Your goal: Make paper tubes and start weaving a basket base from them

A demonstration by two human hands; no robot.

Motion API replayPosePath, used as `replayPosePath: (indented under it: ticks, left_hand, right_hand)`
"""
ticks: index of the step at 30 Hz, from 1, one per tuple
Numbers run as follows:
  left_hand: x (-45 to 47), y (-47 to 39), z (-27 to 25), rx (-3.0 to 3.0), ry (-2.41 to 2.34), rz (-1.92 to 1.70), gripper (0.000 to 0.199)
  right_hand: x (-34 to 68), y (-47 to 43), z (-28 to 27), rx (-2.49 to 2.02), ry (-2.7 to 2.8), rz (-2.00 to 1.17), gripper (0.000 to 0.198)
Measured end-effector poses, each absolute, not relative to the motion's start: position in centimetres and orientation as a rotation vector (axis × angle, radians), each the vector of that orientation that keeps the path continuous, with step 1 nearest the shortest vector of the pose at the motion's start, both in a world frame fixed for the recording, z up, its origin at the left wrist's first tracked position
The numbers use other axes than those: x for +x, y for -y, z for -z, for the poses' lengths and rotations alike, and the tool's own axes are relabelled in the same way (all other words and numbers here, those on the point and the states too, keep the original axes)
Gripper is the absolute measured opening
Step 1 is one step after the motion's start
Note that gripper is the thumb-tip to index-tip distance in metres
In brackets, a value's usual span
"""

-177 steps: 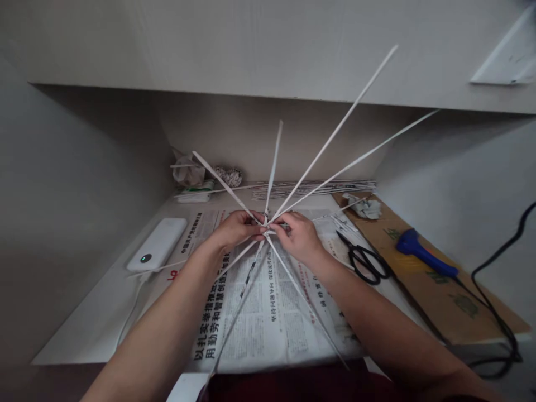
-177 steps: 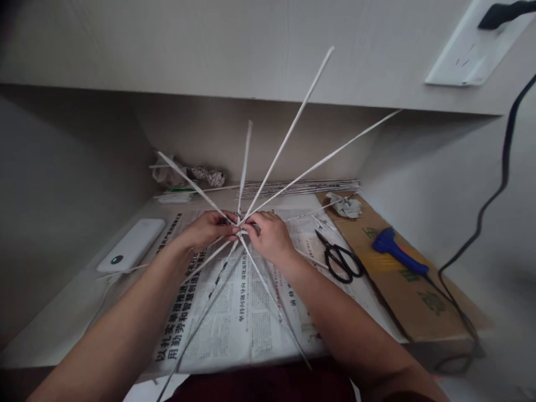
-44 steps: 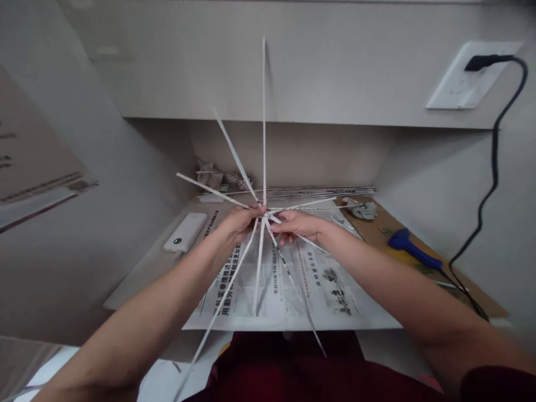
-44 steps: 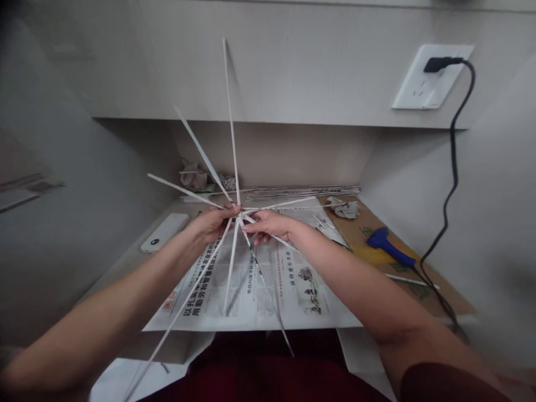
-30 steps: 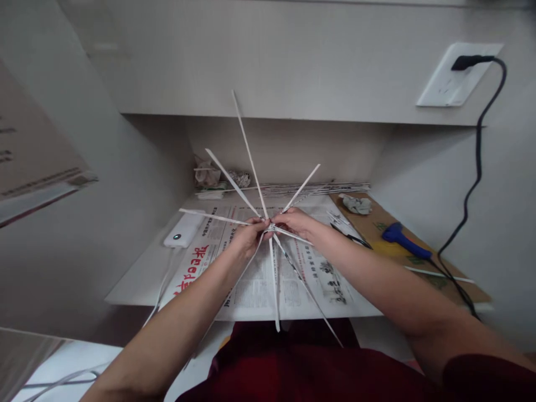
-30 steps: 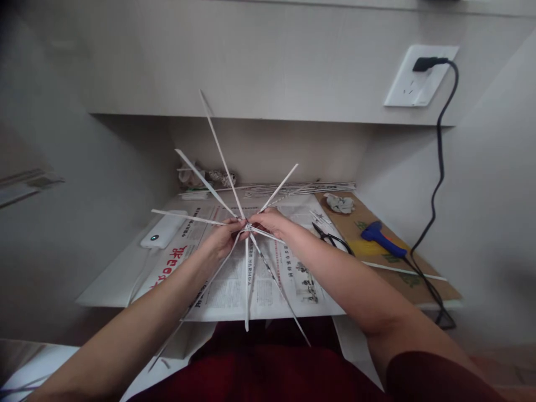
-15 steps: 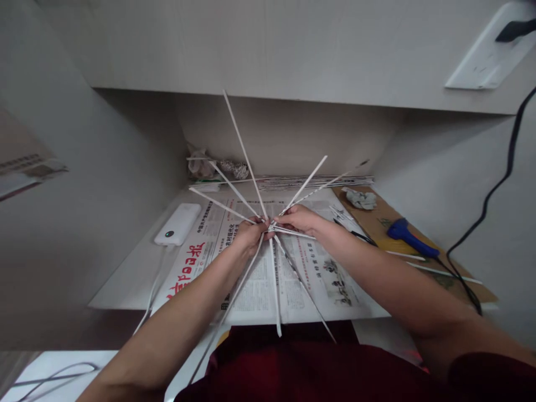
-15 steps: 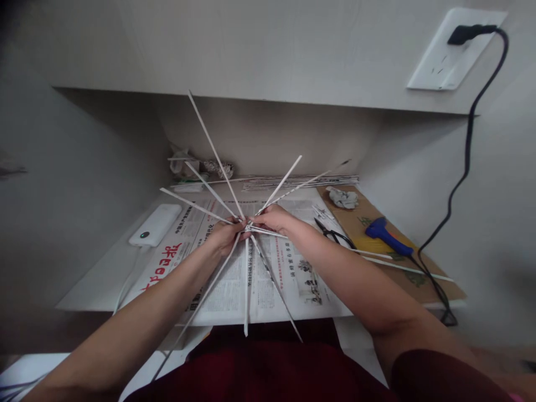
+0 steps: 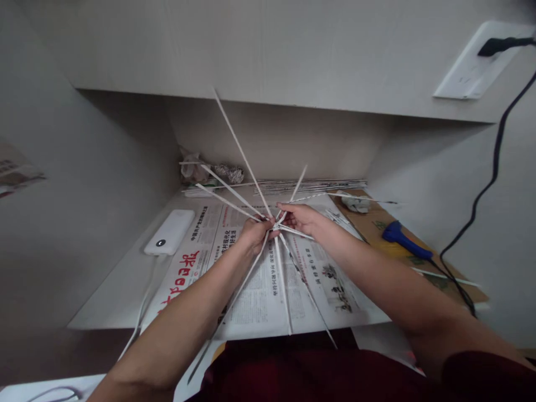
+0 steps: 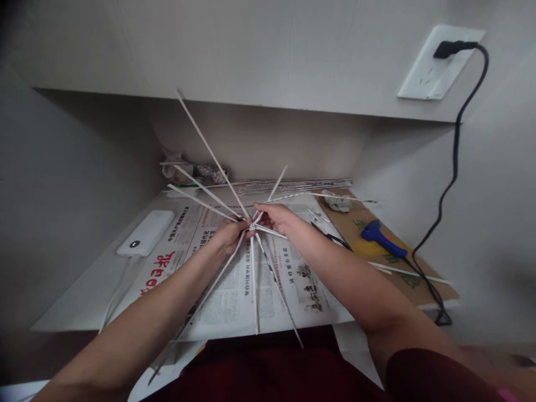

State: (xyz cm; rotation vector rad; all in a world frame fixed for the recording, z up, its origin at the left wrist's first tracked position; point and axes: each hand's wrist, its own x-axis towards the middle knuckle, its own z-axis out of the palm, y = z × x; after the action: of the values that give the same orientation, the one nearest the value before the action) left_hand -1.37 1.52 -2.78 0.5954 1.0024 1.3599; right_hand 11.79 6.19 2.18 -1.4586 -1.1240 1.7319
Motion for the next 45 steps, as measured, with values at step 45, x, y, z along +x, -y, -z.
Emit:
replayPosePath:
  ticks: [45]
  left_hand:
    - [-3.0, -1.9, 4.1, 0.66, -1.059, -1.318, 0.027]
  right_hand:
    - [16.2, -5.5, -1.5, -1.224, 2.747, 0.386, 0.024]
